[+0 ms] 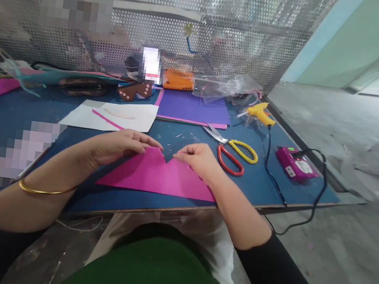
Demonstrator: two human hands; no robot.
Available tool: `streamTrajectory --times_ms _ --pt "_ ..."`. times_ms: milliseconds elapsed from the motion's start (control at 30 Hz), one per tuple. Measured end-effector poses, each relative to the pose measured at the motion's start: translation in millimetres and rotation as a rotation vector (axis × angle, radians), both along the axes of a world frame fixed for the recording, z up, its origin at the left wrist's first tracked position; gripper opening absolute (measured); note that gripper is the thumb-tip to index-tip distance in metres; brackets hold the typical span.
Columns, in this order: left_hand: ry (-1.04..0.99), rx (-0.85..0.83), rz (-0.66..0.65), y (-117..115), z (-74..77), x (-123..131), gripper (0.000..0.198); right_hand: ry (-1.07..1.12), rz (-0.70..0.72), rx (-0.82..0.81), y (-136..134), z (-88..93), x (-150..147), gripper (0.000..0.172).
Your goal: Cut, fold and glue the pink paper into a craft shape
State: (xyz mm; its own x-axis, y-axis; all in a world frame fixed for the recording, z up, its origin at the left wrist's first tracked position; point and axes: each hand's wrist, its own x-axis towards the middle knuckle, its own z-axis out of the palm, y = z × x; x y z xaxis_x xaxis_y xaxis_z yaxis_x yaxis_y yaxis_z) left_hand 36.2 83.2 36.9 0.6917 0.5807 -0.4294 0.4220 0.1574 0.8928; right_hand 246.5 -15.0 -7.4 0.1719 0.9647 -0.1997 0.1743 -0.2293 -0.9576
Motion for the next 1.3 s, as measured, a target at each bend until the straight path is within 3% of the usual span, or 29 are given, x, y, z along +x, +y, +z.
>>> streamTrajectory --times_ms 167,367,533,1133,1300 --pt "0.005 0.017 0.016 -3.0 -5.7 3.3 0.029 0.01 -0.005 -0.009 -1.1 0.3 -0.9 0.025" --pt "-0.043 0.249 0.143 -11.6 -16.9 10.7 0.015 0.056 0.054 -0.011 -6.0 9.4 -0.1 0.017" --pt "-0.031 0.221 0.163 -11.9 -14.9 10.5 0.02 0.098 0.077 0.025 -9.3 10.0 2.3 0.024" --pt "0.071 0.255 0.156 -12.2 -16.3 12.9 0.034 -0.043 0.019 0.16 0.8 -7.8 -1.5 0.008" --pt "0.083 0.29 0.129 -11.6 -16.0 12.8 0.028 -0.116 0.063 0.196 1.0 -6.1 -1.4 0.006"
